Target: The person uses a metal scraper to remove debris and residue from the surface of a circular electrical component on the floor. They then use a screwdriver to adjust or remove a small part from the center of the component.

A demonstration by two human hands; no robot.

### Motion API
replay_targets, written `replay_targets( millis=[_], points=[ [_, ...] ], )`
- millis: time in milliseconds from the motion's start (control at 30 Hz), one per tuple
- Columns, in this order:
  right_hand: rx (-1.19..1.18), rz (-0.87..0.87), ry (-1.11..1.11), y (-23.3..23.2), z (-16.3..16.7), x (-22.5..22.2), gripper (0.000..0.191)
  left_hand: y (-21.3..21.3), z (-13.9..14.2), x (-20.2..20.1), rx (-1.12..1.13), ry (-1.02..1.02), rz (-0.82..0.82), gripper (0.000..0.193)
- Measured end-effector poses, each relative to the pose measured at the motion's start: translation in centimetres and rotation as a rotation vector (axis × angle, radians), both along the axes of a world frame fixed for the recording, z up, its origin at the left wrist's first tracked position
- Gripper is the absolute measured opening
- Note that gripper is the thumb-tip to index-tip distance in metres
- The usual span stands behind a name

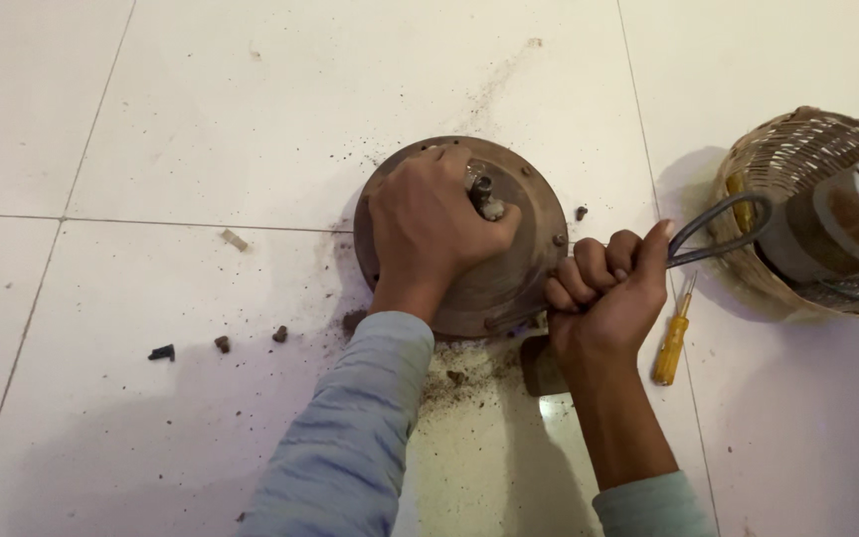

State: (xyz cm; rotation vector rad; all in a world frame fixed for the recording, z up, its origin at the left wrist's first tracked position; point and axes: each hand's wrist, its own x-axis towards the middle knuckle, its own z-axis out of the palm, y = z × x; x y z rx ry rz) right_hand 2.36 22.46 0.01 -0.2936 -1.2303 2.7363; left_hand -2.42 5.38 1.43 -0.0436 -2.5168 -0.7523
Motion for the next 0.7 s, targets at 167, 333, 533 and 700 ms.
replay_targets(
  millis=[167,333,533,700],
  points=[
    [0.094,0.04,0.069,0.1,0.8,0.4,0.057,0.0,0.6,0.1,0.0,-0.072,-0.016,0.044],
    [0.119,0.044,0.112,-0.8,2.4,0.6,0.058,0.0,0.4,0.2,0.039,-0.05,0.014,0.044],
    [0.212,0.131,0.053,-4.7,4.4,1.6,0.051,0.0,0.0,-0.2,-0.059,0.116,0.052,0.058],
    [0.295,0.005,0.189,0.9,4.4,0.5,0.06,-0.1,-0.1,-0.2,-0.005,-0.092,0.014,0.05]
  ],
)
